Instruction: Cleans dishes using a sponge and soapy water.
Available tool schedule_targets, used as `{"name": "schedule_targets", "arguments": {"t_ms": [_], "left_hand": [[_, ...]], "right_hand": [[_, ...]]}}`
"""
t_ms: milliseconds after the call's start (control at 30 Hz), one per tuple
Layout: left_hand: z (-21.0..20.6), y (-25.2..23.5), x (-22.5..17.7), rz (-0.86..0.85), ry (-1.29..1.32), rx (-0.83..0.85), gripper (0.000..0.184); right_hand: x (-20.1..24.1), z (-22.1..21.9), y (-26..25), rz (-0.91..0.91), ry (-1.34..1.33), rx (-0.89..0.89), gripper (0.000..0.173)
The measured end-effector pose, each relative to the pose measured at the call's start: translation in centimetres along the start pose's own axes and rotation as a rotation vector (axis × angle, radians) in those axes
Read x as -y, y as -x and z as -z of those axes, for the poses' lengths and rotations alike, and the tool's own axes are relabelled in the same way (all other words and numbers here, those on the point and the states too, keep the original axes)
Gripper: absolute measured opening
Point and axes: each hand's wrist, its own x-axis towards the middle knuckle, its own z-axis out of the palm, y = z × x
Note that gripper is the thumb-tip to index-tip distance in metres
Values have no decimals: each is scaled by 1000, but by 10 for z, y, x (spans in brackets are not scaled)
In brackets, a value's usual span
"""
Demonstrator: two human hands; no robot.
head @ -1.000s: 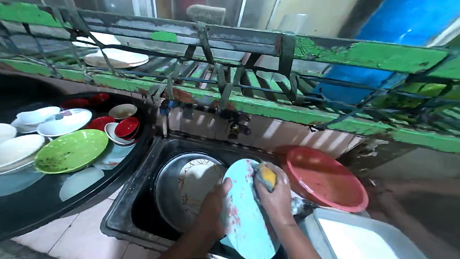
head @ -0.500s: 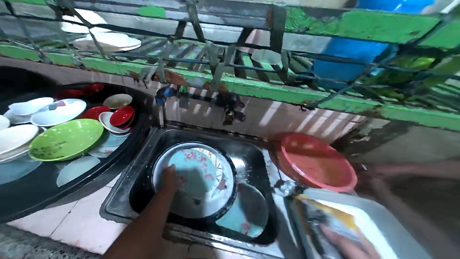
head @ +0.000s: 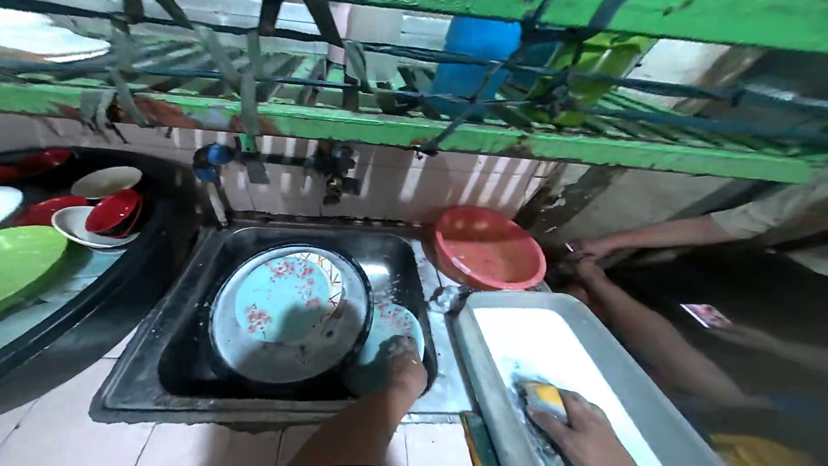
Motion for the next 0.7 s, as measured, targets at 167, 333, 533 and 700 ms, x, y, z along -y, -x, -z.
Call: {"name": "schedule_targets", "arguments": {"t_ms": [167,333,533,700], "left_hand": [[-3,-8,7,-1,10,-55,71],[-2,-7,12,-20,44,-45,67],[-3,-9,20,-40,99,-10,63],[-1,-10,24,-42,126,14,63]], "right_hand": [[2,-1,-1,6,11,35,66],[5,1,-2,-18,18,64,66],[4,0,-4,-18,3,74,65],[5,0,-5,-20,5,80,65]]}}
